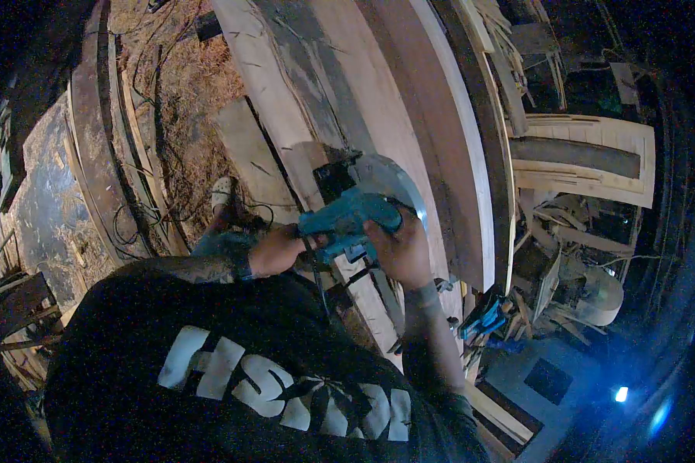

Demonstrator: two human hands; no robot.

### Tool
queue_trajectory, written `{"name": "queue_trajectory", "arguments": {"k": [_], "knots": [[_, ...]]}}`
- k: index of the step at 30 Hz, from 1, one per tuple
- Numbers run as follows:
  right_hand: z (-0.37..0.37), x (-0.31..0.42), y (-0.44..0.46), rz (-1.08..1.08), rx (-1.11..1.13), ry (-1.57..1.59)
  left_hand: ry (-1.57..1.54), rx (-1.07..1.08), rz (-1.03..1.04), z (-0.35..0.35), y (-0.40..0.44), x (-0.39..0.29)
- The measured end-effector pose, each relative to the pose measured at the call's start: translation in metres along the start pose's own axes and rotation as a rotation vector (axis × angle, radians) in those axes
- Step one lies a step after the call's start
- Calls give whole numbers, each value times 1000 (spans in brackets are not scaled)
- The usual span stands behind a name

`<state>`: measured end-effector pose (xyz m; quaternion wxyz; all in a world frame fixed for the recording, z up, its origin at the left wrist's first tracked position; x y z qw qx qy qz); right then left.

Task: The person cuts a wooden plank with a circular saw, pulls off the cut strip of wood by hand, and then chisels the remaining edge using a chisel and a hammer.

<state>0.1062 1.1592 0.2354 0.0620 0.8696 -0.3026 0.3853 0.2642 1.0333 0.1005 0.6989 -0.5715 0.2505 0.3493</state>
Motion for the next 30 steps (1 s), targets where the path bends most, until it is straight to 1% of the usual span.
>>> {"name": "queue_trajectory", "arguments": {"k": [1,4,7,10,13,16,19,22,25,28,30], "knots": [[-1,5,3,-54,13,-30,-18,-2,21,-1,-3,-4],[2,4,12,6,25,49,-37,-75,3,-4,-5,-3],[1,12,21,-25,29,49,-84,-71,23,-5,-1,2],[5,11,30,-41,9,123,-134,-101,-12,-11,4,8],[8,5,42,-162,-25,-7,-144,-148,24,-21,14,17],[7,22,51,-18,17,-35,-140,-178,92,-32,27,27],[15,16,64,-114,-48,-32,-81,-173,105,-45,43,39],[20,17,77,-179,-62,-18,-204,-177,9,-60,25,13],[22,16,89,-83,-20,12,-375,-163,3,-66,30,9],[24,13,102,-48,-40,39,-212,-204,-170,-83,33,5],[28,10,110,-83,-57,31,-360,-141,-80,-86,30,-3]]}}
Point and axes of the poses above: each hand's wrist, its own y-axis towards the middle knuckle, its own z-axis out of the palm, x = y × z, the point moved 5 cm from there along y, towards the middle knuckle, and after that the axes turned 15 degrees about -z, right-handed, at the moved point
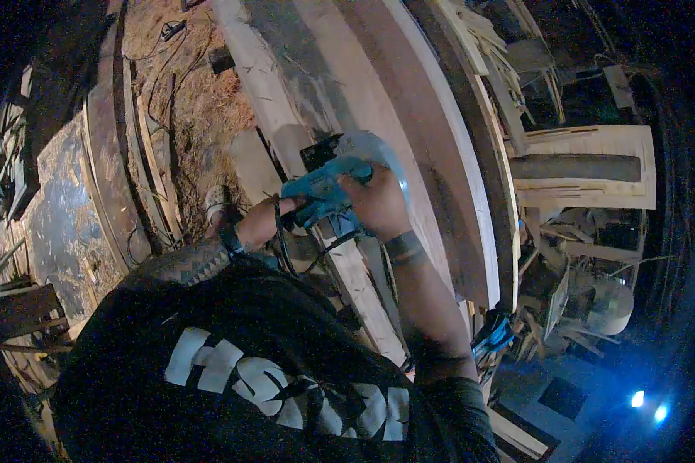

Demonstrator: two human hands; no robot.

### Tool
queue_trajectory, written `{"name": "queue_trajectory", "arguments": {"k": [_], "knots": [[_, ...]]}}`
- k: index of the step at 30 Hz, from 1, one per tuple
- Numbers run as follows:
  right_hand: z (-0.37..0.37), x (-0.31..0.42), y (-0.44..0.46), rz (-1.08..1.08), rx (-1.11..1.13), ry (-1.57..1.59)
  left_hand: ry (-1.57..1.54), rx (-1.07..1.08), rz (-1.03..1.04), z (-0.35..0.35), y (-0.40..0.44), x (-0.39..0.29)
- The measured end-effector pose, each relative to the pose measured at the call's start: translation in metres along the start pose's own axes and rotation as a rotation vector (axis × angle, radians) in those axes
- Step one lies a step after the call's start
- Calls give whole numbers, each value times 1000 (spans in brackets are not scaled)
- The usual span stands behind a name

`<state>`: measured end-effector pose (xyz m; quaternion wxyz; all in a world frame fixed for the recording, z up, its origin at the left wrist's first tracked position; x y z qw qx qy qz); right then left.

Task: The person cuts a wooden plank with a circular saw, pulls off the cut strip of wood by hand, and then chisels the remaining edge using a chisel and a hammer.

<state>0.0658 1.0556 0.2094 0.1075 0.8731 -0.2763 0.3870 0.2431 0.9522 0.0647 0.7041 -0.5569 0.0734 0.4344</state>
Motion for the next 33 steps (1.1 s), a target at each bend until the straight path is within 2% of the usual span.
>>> {"name": "queue_trajectory", "arguments": {"k": [1,4,7,10,13,16,19,22,25,28,33], "knots": [[2,-1,5,-28,-8,-10,-74,43,32,-1,-1,-5],[5,7,15,-38,-31,40,-21,65,65,-12,-2,-19],[8,10,28,-177,-88,-76,85,24,-5,-28,5,-24],[11,21,43,-176,-58,-21,136,44,-22,-40,11,-33],[14,27,56,-72,20,-12,160,3,19,-45,-17,-66],[17,33,69,-138,7,-65,62,44,-37,-61,13,-50],[18,45,85,-241,-86,-20,129,49,-63,-68,6,-73],[21,42,99,-134,-36,17,118,33,-37,-76,1,-90],[24,43,108,-141,-36,-8,45,60,-44,-81,4,-94],[27,41,116,-76,-11,-6,90,37,-134,-91,9,-94],[32,51,126,-1,-3,39,48,47,-106,-98,5,-106]]}}
Point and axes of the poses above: each hand's wrist, its own y-axis towards the middle knuckle, its own z-axis out of the palm, x = y × z, the point moved 5 cm from there along y, towards the middle knuckle, and after that the axes turned 15 degrees about -z, right-handed, at the moved point
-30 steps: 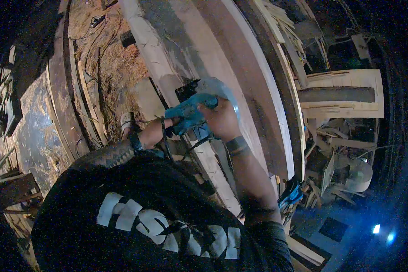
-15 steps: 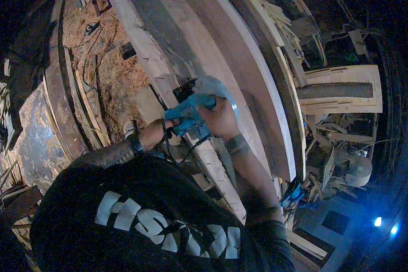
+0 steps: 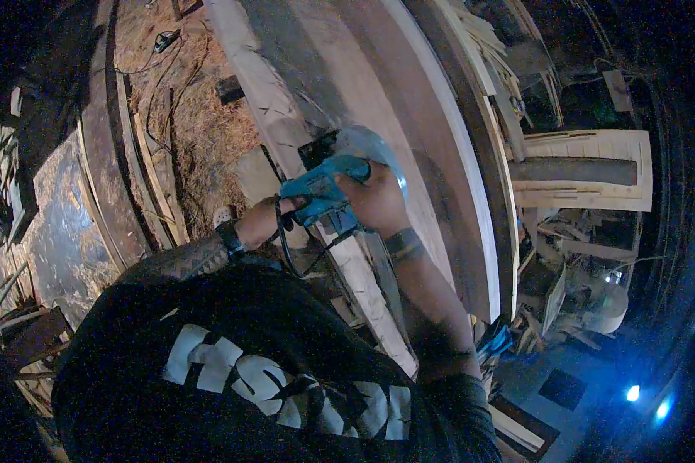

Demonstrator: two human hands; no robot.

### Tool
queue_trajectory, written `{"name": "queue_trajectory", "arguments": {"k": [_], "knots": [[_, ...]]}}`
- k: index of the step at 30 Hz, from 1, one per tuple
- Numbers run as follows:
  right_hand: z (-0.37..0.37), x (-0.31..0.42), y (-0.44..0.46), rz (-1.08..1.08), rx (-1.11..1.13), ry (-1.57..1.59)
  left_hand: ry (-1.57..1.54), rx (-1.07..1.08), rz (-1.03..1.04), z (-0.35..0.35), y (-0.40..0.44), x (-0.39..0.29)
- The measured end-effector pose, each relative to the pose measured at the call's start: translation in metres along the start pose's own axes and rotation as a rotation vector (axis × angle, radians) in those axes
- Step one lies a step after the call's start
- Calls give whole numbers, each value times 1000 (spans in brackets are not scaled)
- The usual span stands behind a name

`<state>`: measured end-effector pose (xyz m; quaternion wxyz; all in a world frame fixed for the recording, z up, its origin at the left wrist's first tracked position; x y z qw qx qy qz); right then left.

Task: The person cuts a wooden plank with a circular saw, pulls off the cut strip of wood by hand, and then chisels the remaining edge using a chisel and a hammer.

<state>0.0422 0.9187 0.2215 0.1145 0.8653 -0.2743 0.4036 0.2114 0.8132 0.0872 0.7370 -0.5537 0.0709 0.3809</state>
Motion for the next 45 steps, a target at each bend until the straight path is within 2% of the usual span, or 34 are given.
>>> {"name": "queue_trajectory", "arguments": {"k": [2,4,7,10,13,16,19,22,25,29,34,40,43,45], "knots": [[3,1,5,-32,-6,-16,-13,11,13,-2,-8,-7],[6,-7,9,-151,-49,-83,-13,30,50,-5,-9,-12],[5,17,15,-82,-8,-74,70,12,108,-11,4,-12],[5,33,18,-7,5,-162,98,-122,133,-19,10,-8],[11,19,25,-107,-25,-91,-1,-46,70,-23,10,-8],[11,17,27,42,35,-45,34,-73,111,-30,25,-3],[12,10,32,-98,-17,-67,-4,-102,135,-32,31,-2],[11,29,34,-56,-23,-104,101,-106,72,-35,19,-12],[9,15,32,-72,-25,-203,158,-62,-3,-36,8,-20],[11,30,35,-136,-40,-118,143,-32,82,-40,15,-17],[15,11,46,-201,-36,-107,78,-39,146,-50,37,-8],[18,15,65,-197,4,-78,24,-9,159,-64,47,-13],[20,18,75,-234,-24,-115,93,-61,81,-76,52,-16],[23,17,82,-186,-13,-108,93,-78,136,-78,41,-30]]}}
Point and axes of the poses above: each hand's wrist, its own y-axis towards the middle knuckle, its own z-axis out of the palm, x = y × z, the point moved 5 cm from there along y, towards the middle knuckle, and after that the axes turned 15 degrees about -z, right-handed, at the moved point
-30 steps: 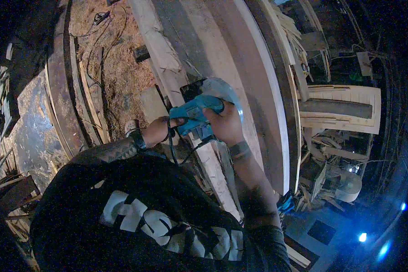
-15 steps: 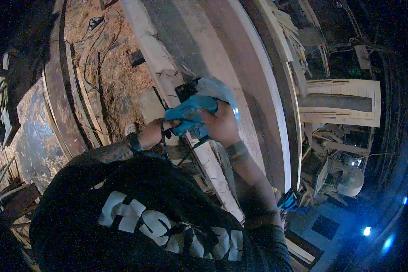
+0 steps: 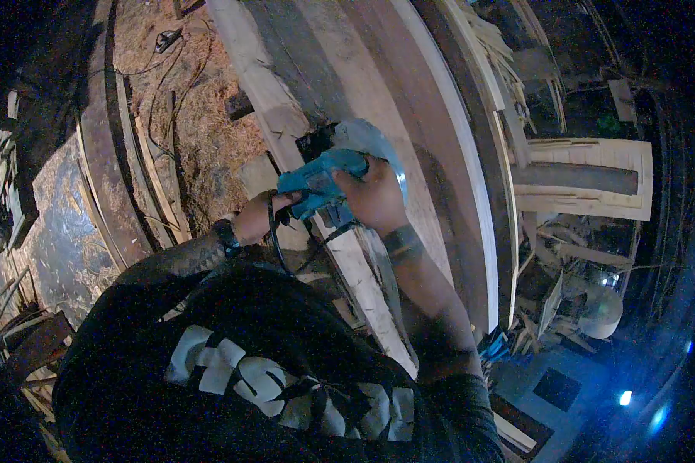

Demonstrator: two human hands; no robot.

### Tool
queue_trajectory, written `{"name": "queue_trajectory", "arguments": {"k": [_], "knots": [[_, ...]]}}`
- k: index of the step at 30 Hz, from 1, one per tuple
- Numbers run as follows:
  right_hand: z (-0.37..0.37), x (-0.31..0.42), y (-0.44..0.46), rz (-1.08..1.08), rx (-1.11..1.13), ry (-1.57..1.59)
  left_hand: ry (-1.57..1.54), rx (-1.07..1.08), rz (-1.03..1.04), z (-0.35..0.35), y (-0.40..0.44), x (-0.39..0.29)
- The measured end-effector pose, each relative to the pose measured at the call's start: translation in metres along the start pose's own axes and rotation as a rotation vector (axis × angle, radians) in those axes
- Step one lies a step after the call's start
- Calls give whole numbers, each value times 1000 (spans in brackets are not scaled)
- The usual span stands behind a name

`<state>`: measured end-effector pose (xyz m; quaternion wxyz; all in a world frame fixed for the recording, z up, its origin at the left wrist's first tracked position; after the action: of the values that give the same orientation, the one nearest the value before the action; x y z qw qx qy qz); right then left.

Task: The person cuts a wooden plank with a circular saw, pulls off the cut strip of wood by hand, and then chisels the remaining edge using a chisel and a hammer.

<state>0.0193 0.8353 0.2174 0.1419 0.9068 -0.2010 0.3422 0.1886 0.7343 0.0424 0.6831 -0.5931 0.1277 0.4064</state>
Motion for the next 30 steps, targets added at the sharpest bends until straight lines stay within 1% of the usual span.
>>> {"name": "queue_trajectory", "arguments": {"k": [1,4,7,10,13,15,17,19,22,25,28,30], "knots": [[1,-1,3,24,7,4,0,-10,27,-2,-4,-7],[2,3,13,-26,-15,-47,23,13,-41,-6,-3,-11],[0,8,22,48,-18,52,35,-24,-15,-10,-9,-27],[-1,10,29,12,17,-139,-78,37,81,-13,-14,-36],[1,12,29,26,-21,-37,-15,19,-48,-16,-7,-29],[1,13,29,27,-16,-52,-21,6,43,-17,-4,-27],[2,15,28,34,-8,-67,-36,16,72,-18,-4,-25],[3,19,25,51,5,-82,-60,51,37,-17,-6,-24],[4,22,25,129,31,13,-110,67,42,-14,-10,-27],[5,12,24,105,7,69,-186,138,53,-12,-9,-27],[7,13,25,95,-7,113,-205,196,4,-15,0,-19],[5,17,26,69,10,-13,-224,159,67,-14,-3,-23]]}}
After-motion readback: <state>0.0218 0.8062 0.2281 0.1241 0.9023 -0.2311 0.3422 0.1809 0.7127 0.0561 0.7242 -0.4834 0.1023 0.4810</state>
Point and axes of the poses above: each hand's wrist, its own y-axis towards the middle knuckle, its own z-axis out of the palm, x = y × z, the point moved 5 cm from there along y, towards the middle knuckle, and after that the axes turned 15 degrees about -z, right-handed, at the moved point
